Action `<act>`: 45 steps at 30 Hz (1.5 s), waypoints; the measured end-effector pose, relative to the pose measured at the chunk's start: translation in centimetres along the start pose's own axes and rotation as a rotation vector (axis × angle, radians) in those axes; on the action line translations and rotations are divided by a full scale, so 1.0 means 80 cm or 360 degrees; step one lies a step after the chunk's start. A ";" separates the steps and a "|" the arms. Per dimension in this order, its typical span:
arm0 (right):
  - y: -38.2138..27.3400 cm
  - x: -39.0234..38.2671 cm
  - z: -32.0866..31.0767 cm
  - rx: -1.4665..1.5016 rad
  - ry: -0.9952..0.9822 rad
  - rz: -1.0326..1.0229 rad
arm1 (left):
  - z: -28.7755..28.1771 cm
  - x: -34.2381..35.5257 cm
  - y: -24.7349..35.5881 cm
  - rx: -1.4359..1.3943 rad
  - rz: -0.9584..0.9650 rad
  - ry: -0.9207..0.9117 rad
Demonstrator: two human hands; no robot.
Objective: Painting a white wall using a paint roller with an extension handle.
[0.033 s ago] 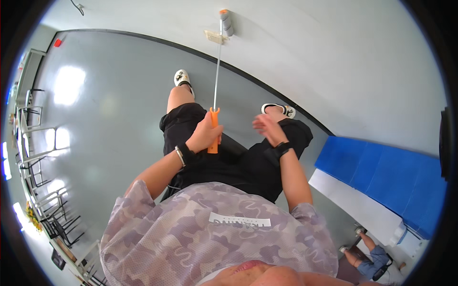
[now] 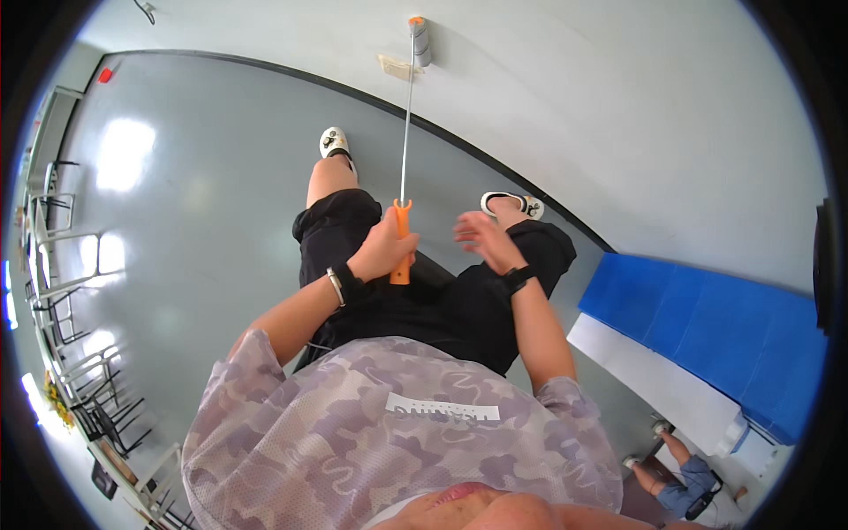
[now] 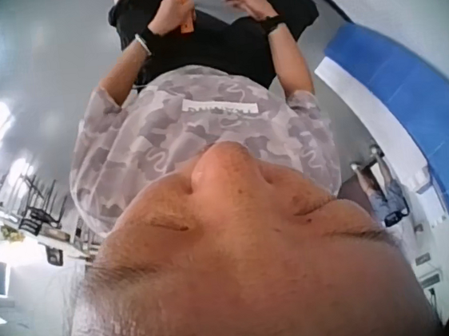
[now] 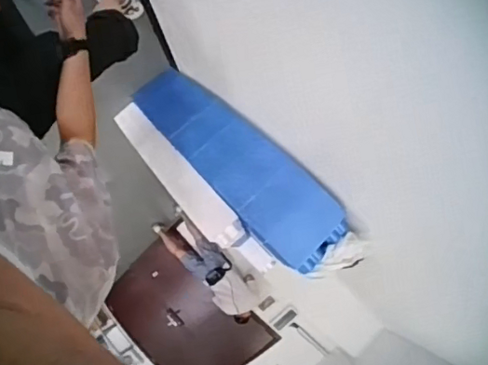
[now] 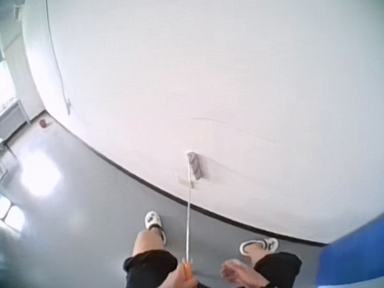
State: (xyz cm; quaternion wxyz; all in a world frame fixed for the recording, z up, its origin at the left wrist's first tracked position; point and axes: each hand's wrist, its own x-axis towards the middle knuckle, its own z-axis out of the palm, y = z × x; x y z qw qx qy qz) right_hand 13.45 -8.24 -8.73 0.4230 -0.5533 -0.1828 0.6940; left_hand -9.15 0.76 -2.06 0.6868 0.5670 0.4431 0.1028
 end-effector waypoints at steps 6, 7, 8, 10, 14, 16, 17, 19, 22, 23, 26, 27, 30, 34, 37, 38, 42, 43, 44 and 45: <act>-0.023 -0.021 0.090 0.0237 -0.0281 0.0029 | 0.034 0.023 0.018 0.0386 0.0069 -0.0326; -0.044 -0.038 0.104 0.0135 -0.0128 0.0139 | 0.031 0.030 0.009 0.0694 0.0405 -0.0274; -0.043 -0.038 0.100 0.0114 -0.0126 0.0146 | 0.028 0.037 0.003 0.0674 0.0412 -0.0265; -0.033 -0.037 0.087 0.0182 -0.0195 0.0105 | 0.024 0.047 0.003 0.0778 0.0479 -0.0463; -0.007 -0.033 0.078 0.0041 0.0200 0.0060 | -0.009 0.083 -0.002 0.0615 0.0530 -0.0693; 0.018 -0.031 0.073 -0.0104 0.0375 0.0006 | -0.028 0.104 -0.010 0.0136 0.0230 -0.0686; 0.025 -0.033 0.071 -0.0127 0.0426 0.0018 | -0.034 0.112 -0.012 0.0056 0.0073 -0.0501; 0.032 -0.035 0.067 -0.0185 0.0456 -0.0026 | -0.032 0.116 -0.011 0.0059 -0.0167 -0.0364; 0.030 -0.034 0.080 -0.0319 0.0484 -0.0126 | 0.005 0.103 -0.022 0.0101 -0.0132 -0.0615; 0.029 -0.033 0.084 -0.0386 0.0487 -0.0181 | 0.019 0.099 -0.028 0.0091 -0.0130 -0.0603; 0.026 -0.032 0.082 -0.0374 0.0455 -0.0208 | 0.033 0.097 -0.032 0.0146 -0.0013 -0.0506; 0.026 -0.035 0.079 -0.0380 0.0450 -0.0202 | 0.024 0.103 -0.031 -0.0130 -0.0107 -0.0523; 0.022 -0.045 0.073 -0.0398 0.0489 -0.0179 | -0.022 0.134 -0.043 -0.0739 -0.0351 -0.0336; 0.015 -0.047 0.071 -0.0604 0.0563 -0.0285 | -0.078 0.183 -0.086 -0.1253 -0.0439 0.0363; 0.024 -0.030 0.034 -0.1236 0.0753 -0.0424 | -0.087 0.189 -0.089 -0.1426 -0.0486 0.0379; 0.017 -0.025 0.030 -0.1694 0.0907 -0.0511 | -0.086 0.188 -0.087 -0.1364 -0.0466 0.0340; 0.013 -0.019 0.005 -0.1737 0.0959 -0.0457 | -0.084 0.187 -0.082 -0.1259 -0.0440 0.0261; 0.018 -0.017 -0.005 -0.1697 0.0953 -0.0445 | -0.085 0.187 -0.081 -0.1272 -0.0442 0.0256; 0.027 -0.014 -0.019 -0.1712 0.0954 -0.0441 | -0.086 0.188 -0.078 -0.1259 -0.0434 0.0256; 0.035 -0.011 -0.033 -0.1703 0.0957 -0.0347 | -0.086 0.187 -0.076 -0.1247 -0.0426 0.0256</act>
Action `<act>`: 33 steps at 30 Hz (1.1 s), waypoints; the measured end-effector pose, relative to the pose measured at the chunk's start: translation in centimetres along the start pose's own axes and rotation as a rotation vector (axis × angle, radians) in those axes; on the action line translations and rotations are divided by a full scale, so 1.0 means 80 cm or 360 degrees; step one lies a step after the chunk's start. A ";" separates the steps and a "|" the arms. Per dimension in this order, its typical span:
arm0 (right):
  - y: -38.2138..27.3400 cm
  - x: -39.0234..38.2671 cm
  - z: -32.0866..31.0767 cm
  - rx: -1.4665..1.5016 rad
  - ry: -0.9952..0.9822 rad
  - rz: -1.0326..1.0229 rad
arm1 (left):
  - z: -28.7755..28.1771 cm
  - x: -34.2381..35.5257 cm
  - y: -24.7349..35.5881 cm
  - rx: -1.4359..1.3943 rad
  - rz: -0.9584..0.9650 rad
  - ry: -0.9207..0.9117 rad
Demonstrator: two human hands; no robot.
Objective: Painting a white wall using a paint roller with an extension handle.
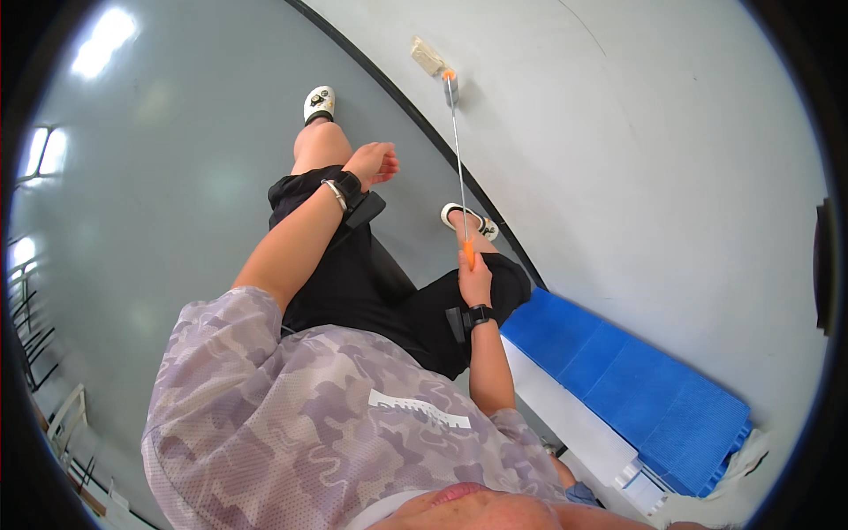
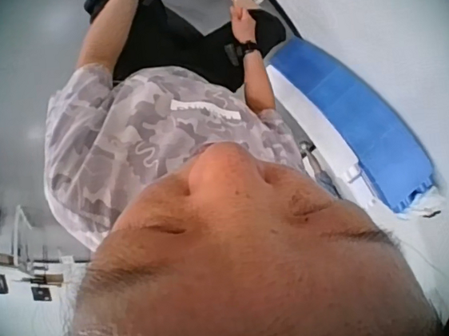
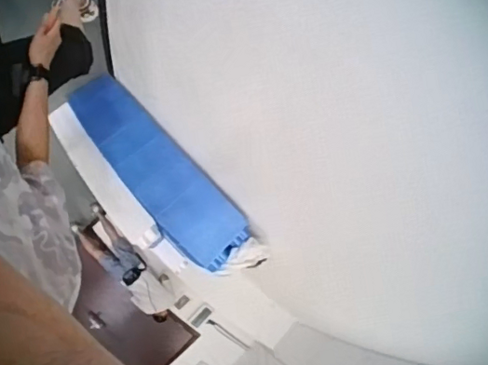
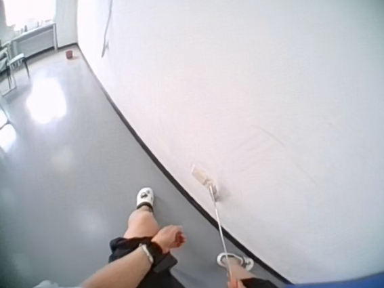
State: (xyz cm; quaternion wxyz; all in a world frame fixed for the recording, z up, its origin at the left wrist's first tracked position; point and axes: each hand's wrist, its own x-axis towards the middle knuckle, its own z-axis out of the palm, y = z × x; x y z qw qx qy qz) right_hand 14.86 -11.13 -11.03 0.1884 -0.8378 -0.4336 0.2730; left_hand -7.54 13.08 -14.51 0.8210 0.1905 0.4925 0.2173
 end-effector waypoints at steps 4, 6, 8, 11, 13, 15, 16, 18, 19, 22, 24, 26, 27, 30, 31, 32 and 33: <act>0.032 0.012 -0.004 0.0033 -0.0137 0.0164 | 0.002 0.000 0.003 0.0028 0.0021 0.0008; -0.008 0.003 -0.025 0.0118 -0.0156 0.0165 | -0.007 0.007 -0.001 0.0014 0.0049 -0.0026; -0.017 -0.006 -0.039 0.0160 -0.0067 0.0001 | -0.002 0.007 0.000 0.0040 0.0040 -0.0017; -0.045 -0.017 -0.057 0.0113 0.0143 -0.0287 | 0.000 0.007 0.001 0.0074 0.0035 -0.0004; -0.028 -0.011 -0.054 0.0092 0.0144 -0.0271 | 0.003 0.004 0.001 0.0084 0.0036 -0.0015; -0.011 0.001 -0.045 -0.0077 0.0192 -0.0296 | 0.007 0.000 0.003 0.0138 0.0057 -0.0007; -0.002 0.008 -0.039 -0.0116 0.0129 -0.0253 | 0.006 0.000 0.003 0.0137 0.0061 -0.0004; 0.036 0.027 -0.030 -0.0193 0.0014 -0.0082 | 0.009 -0.002 0.002 0.0149 0.0059 0.0018; 0.036 0.034 -0.026 -0.0263 -0.0114 0.0082 | 0.005 0.000 0.001 0.0148 0.0066 0.0024; 0.035 0.028 -0.023 -0.0277 -0.0051 0.0017 | -0.003 0.003 -0.003 0.0071 0.0047 0.0015; 0.028 0.022 -0.030 -0.0253 -0.0019 -0.0038 | -0.006 0.005 -0.002 0.0089 0.0060 0.0032; -0.012 0.011 -0.046 -0.0111 0.0126 -0.0209 | -0.003 0.003 0.002 0.0108 0.0055 0.0036; -0.028 0.005 -0.054 0.0036 0.0274 -0.0382 | -0.001 0.001 0.002 0.0134 0.0054 0.0041; -0.030 0.011 -0.061 0.0112 0.0228 -0.0260 | 0.001 0.000 0.000 0.0165 0.0040 0.0061; -0.026 0.015 -0.059 0.0132 0.0165 -0.0178 | 0.001 0.002 -0.002 0.0171 0.0046 0.0059; -0.018 0.017 -0.054 0.0047 0.0211 -0.0177 | 0.001 0.004 -0.005 0.0192 0.0046 0.0047; -0.005 0.022 -0.047 0.0050 0.0216 -0.0184 | 0.000 0.007 -0.007 0.0213 0.0046 0.0036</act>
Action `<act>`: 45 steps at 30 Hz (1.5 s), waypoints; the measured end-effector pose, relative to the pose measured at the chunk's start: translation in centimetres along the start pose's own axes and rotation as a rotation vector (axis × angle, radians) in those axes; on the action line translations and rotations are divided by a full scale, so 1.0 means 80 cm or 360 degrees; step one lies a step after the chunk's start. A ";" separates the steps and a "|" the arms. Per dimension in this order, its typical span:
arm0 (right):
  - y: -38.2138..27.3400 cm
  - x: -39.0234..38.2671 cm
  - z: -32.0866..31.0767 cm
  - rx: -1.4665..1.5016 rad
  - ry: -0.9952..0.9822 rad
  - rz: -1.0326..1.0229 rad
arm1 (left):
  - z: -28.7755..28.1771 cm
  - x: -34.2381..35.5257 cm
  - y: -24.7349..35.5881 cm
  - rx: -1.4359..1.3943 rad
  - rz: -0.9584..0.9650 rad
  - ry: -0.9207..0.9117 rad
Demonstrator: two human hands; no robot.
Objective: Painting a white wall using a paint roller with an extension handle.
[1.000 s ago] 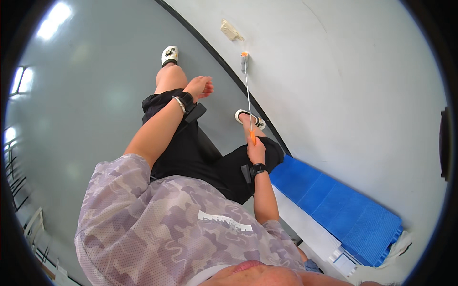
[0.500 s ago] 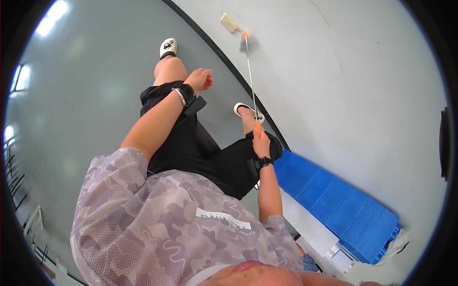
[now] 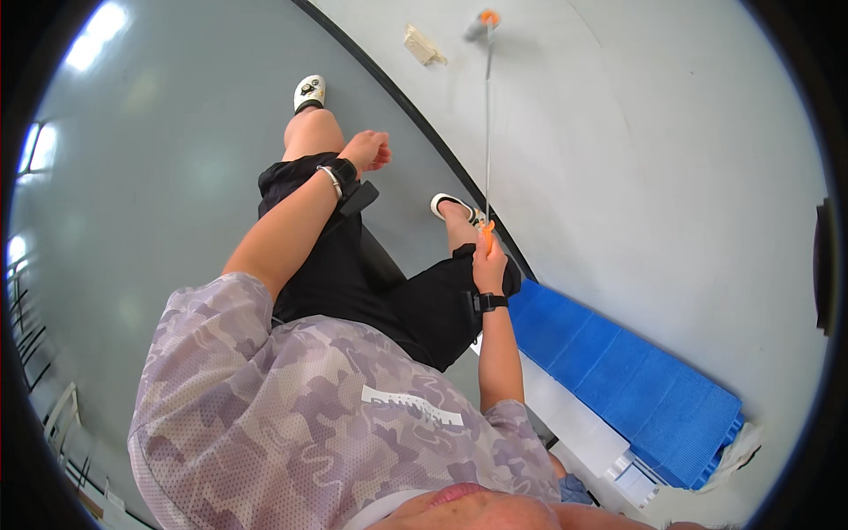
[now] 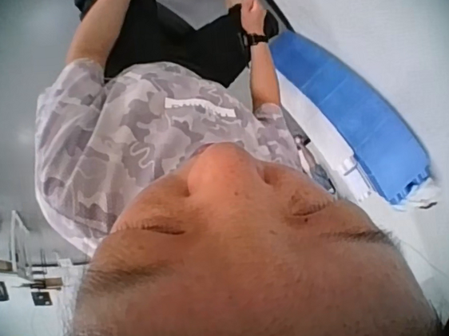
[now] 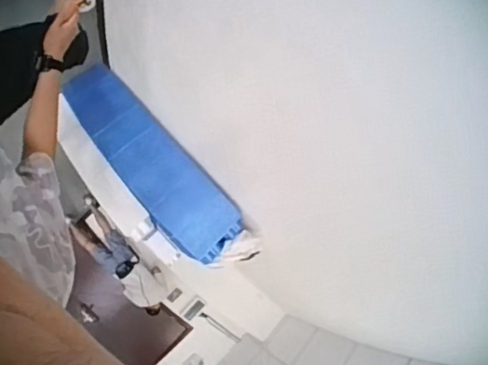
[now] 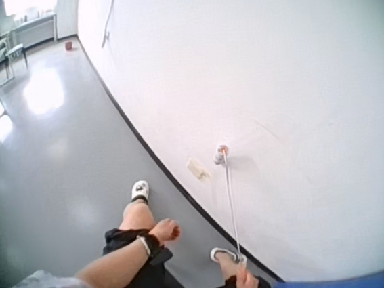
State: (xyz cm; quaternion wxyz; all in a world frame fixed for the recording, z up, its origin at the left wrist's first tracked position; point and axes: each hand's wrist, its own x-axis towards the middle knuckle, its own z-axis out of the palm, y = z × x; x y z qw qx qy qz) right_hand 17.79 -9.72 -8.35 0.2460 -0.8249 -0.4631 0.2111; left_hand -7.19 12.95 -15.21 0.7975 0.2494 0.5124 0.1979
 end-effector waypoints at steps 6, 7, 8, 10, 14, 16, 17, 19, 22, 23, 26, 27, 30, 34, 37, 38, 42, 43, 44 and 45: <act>0.064 0.008 0.021 -0.0234 -0.0158 0.0105 | 0.001 0.002 0.000 -0.0018 0.0010 0.0012; 0.057 0.009 0.019 -0.0233 -0.0167 0.0102 | -0.001 0.002 0.000 -0.0021 0.0008 0.0020; 0.039 0.007 0.011 -0.0236 -0.0241 0.0155 | -0.003 -0.001 0.001 -0.0021 0.0007 0.0037; 0.012 0.004 0.002 -0.0241 -0.0314 0.0210 | -0.003 -0.002 0.001 -0.0022 0.0004 0.0052; -0.037 -0.002 -0.010 0.0092 -0.0043 0.0026 | -0.002 0.001 -0.001 0.0009 0.0018 0.0036; -0.033 0.000 -0.008 0.0188 -0.0116 0.0187 | 0.000 0.003 -0.003 0.0029 0.0027 0.0026; -0.007 0.003 0.001 0.0047 -0.0053 0.0011 | 0.002 0.004 -0.003 0.0030 0.0014 0.0014; 0.027 0.005 0.016 -0.0193 -0.0019 -0.0151 | 0.002 0.004 -0.004 0.0029 -0.0005 0.0009; 0.045 0.003 0.018 -0.0320 -0.0218 0.0181 | 0.005 0.006 -0.002 0.0042 -0.0001 0.0031; 0.041 0.003 0.017 -0.0324 -0.0224 0.0177 | 0.003 0.007 -0.003 0.0037 0.0000 0.0032; 0.015 -0.003 0.002 -0.0217 -0.0288 0.0244 | 0.000 0.008 -0.002 0.0030 0.0012 0.0024; 0.004 -0.004 -0.002 -0.0140 -0.0186 0.0130 | 0.000 0.008 -0.001 0.0033 0.0029 0.0020; -0.020 -0.001 -0.009 0.0024 -0.0084 0.0026 | 0.000 0.006 0.000 0.0054 0.0009 0.0028; 0.000 0.002 -0.004 -0.0009 -0.0050 -0.0018 | -0.001 0.010 -0.007 0.0051 0.0020 -0.0025; 0.017 0.004 0.004 -0.0214 -0.0184 0.0100 | 0.003 0.006 -0.005 0.0059 -0.0005 0.0019; 0.026 0.005 0.007 -0.0308 -0.0271 0.0205 | 0.004 0.005 -0.004 0.0058 -0.0001 0.0028; 0.038 -0.001 0.011 -0.0304 -0.0172 0.0123 | 0.001 0.007 -0.003 0.0043 0.0014 0.0017; 0.028 -0.003 0.007 -0.0215 -0.0136 0.0062 | -0.002 0.008 -0.004 0.0040 0.0008 0.0025; 0.018 -0.004 0.002 -0.0127 -0.0095 0.0003 | -0.003 0.008 -0.004 0.0038 0.0010 0.0025; 0.007 -0.003 0.000 -0.0128 -0.0099 0.0003 | -0.004 0.008 -0.004 0.0038 0.0012 0.0024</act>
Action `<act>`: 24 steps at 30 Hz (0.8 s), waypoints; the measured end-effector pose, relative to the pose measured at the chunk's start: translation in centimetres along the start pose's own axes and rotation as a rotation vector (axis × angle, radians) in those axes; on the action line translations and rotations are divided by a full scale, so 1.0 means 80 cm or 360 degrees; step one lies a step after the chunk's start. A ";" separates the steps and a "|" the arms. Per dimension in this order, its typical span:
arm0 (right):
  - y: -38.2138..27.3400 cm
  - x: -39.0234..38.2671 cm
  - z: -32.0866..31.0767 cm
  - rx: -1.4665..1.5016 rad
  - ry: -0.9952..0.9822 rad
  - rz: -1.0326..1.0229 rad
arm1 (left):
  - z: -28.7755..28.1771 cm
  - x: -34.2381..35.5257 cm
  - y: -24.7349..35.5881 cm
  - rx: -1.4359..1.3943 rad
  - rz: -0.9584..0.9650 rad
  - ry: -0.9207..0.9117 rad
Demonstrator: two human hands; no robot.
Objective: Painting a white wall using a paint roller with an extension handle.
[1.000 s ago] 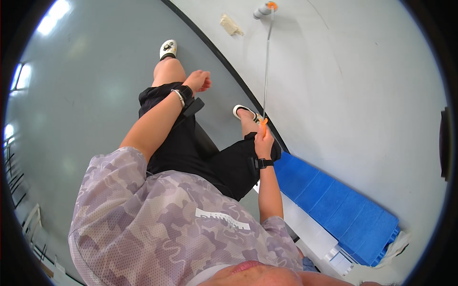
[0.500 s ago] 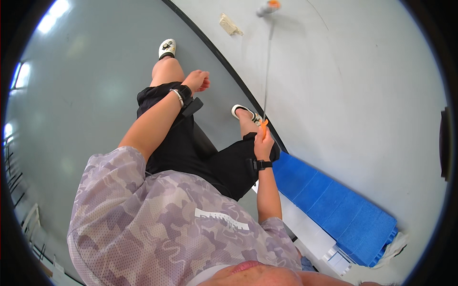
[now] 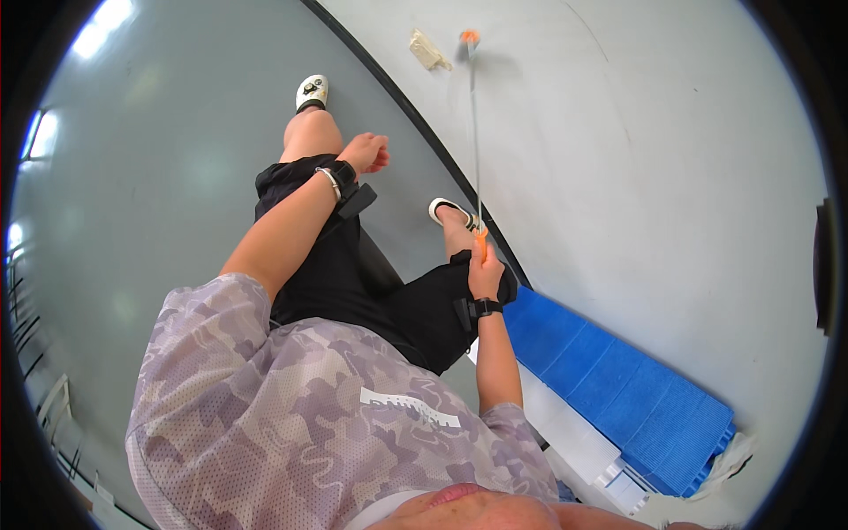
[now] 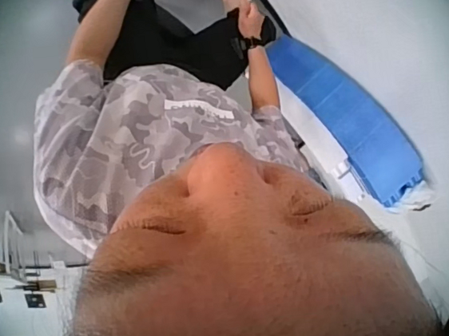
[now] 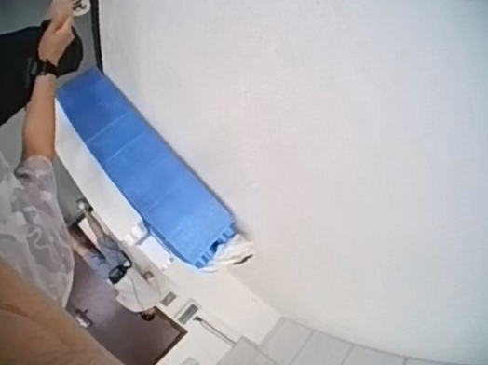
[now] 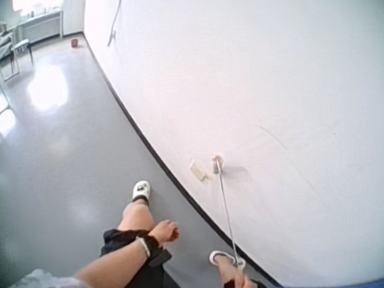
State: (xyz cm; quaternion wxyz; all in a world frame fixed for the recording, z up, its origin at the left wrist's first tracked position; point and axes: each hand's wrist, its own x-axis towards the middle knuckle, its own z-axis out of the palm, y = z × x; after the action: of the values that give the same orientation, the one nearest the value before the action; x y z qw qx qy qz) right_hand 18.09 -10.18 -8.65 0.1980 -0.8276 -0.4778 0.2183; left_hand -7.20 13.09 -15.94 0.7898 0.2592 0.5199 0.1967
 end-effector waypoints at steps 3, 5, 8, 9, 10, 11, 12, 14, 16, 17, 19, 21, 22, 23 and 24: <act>-0.017 0.003 -0.004 0.0098 0.0171 -0.0102 | 0.004 -0.004 0.002 0.0038 0.0017 0.0014; -0.018 0.008 -0.001 0.0039 0.0267 -0.0227 | 0.006 -0.004 0.002 0.0045 0.0012 0.0010; -0.005 0.008 -0.001 -0.0104 0.0156 -0.0116 | 0.008 -0.005 0.001 0.0049 0.0011 0.0005; 0.001 0.009 0.001 -0.0188 0.0045 -0.0038 | 0.008 -0.005 0.001 0.0051 0.0016 -0.0003; 0.004 0.009 0.005 -0.0187 0.0044 -0.0044 | 0.006 -0.004 0.000 0.0048 0.0020 0.0000; 0.006 0.009 0.009 -0.0207 0.0028 -0.0007 | 0.004 -0.003 -0.002 0.0049 0.0044 0.0024; 0.009 0.008 0.011 -0.0229 0.0013 0.0030 | 0.002 -0.001 -0.003 0.0049 0.0068 0.0047; -0.002 0.003 0.007 -0.0194 0.0015 0.0004 | 0.001 -0.004 0.001 0.0046 0.0044 0.0033; -0.013 0.000 0.000 -0.0160 0.0021 -0.0017 | 0.001 -0.005 0.002 0.0044 0.0017 0.0014; -0.018 -0.001 -0.005 -0.0099 0.0068 -0.0039 | 0.001 -0.004 0.002 0.0041 0.0020 0.0003; -0.018 -0.002 -0.008 -0.0041 0.0128 -0.0052 | 0.003 -0.006 0.003 0.0044 0.0023 -0.0021; -0.017 0.001 -0.006 0.0123 0.0259 -0.0118 | 0.006 -0.010 0.005 0.0054 0.0029 0.0003; -0.018 0.002 -0.004 0.0124 0.0268 -0.0117 | 0.005 -0.009 0.004 0.0060 0.0034 -0.0003; -0.020 0.002 -0.002 0.0048 0.0268 -0.0134 | 0.003 -0.007 0.001 0.0056 0.0028 0.0009; -0.021 0.003 -0.001 -0.0028 0.0265 -0.0152 | 0.002 -0.005 0.000 0.0051 0.0023 0.0022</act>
State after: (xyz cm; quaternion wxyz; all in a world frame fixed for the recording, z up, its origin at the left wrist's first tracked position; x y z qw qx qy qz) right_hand 17.06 -9.20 -7.73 0.2400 -0.8208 -0.5005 0.1347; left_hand -7.22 12.78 -15.59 0.7805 0.2742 0.5266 0.1958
